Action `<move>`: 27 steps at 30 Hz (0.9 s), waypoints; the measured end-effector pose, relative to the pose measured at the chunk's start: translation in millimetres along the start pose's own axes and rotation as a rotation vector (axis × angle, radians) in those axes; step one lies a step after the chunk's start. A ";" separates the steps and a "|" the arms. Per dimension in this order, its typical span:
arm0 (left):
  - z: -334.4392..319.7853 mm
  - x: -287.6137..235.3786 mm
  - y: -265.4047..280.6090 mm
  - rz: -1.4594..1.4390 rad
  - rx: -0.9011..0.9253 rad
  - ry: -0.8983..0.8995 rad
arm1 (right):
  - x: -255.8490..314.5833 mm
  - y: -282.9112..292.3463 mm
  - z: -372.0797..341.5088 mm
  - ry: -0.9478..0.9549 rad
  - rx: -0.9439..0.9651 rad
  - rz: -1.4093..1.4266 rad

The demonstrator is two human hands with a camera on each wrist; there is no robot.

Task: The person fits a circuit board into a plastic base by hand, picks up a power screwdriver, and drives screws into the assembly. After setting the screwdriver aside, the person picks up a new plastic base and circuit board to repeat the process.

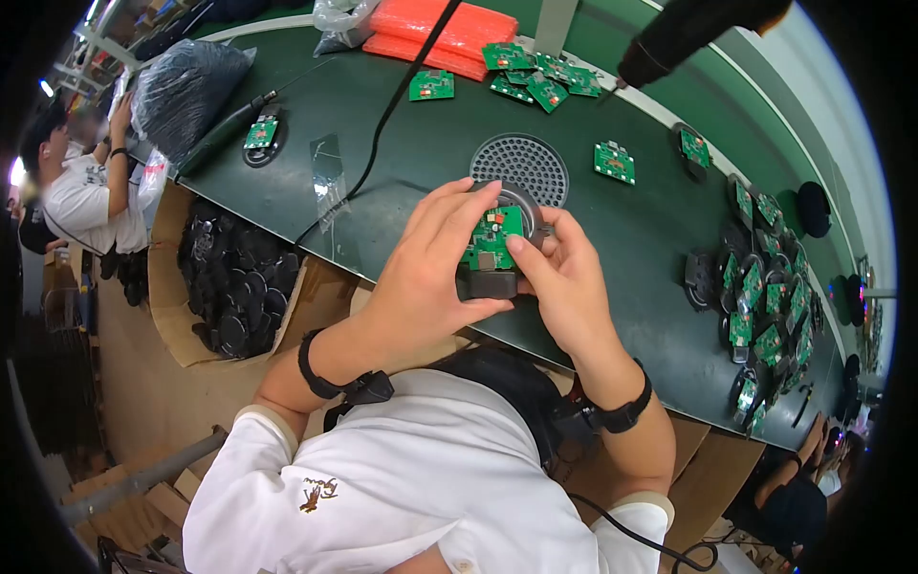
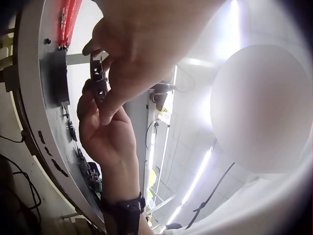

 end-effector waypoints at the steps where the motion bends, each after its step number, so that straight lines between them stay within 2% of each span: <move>1: 0.4 -2.4 0.0 -0.011 0.001 0.000 | -0.5 4.4 2.8 0.013 0.010 -0.061; 4: -1.9 -1.5 5.0 -0.072 -0.045 0.033 | 3.0 13.7 -5.2 0.032 -0.009 -0.115; 6: -8.4 8.2 3.9 -0.215 -0.040 0.260 | 2.3 21.9 -16.2 0.033 -0.046 -0.105; 7: -11.7 9.0 -1.2 -0.228 -0.031 0.267 | -0.2 27.5 -23.4 0.036 -0.093 -0.079; 9: -22.1 12.6 -16.9 -0.408 0.082 0.397 | -4.9 35.8 -37.3 0.027 -0.155 -0.054; 11: -27.7 9.1 -31.1 -0.414 0.104 0.424 | -3.3 42.2 -49.1 0.084 -0.186 -0.089; 12: -32.0 11.4 -39.4 -0.394 0.102 0.391 | -7.1 51.0 -51.5 0.074 -0.202 -0.089; 14: -36.9 11.3 -49.8 -0.379 0.114 0.363 | -10.5 67.5 -53.1 0.187 -0.195 -0.443; 15: -37.9 10.4 -51.3 -0.294 0.128 0.332 | -12.9 69.9 -54.9 0.177 -0.207 -0.440; 17: -37.4 11.5 -53.5 -0.209 0.154 0.305 | -6.6 68.1 -58.7 0.324 -0.297 -0.594; 18: -33.4 10.6 -52.0 -0.089 0.119 0.165 | -5.1 71.1 -59.2 0.313 -0.301 -0.590; 19: -31.2 7.2 -50.7 0.030 0.082 0.023 | 2.1 71.4 -60.8 0.475 -0.305 -0.808; 20: -30.6 6.2 -51.5 0.031 0.090 0.024 | 6.6 69.6 -62.4 0.641 -0.304 -1.026; 22: -30.2 8.2 -54.1 -0.036 0.141 0.137 | 4.1 69.5 -62.4 0.665 -0.294 -0.990; 24: -28.7 8.8 -56.0 -0.045 0.135 0.141 | 4.8 69.7 -61.7 0.687 -0.281 -0.952; 26: -29.7 10.4 -57.1 -0.055 0.130 0.144 | 7.6 67.9 -57.4 0.612 -0.148 -0.883; 27: -30.9 11.6 -57.4 -0.058 0.147 0.136 | 7.9 68.6 -54.5 0.607 -0.149 -0.878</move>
Point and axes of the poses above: each hand's wrist, its own z-axis towards the middle knuckle, its own y-axis out of the back of the hand, x = y × z, the point moved 4 cm from there along z, towards the middle knuckle, and after that the axes turned 12 degrees about -x, right-handed, at the moved point
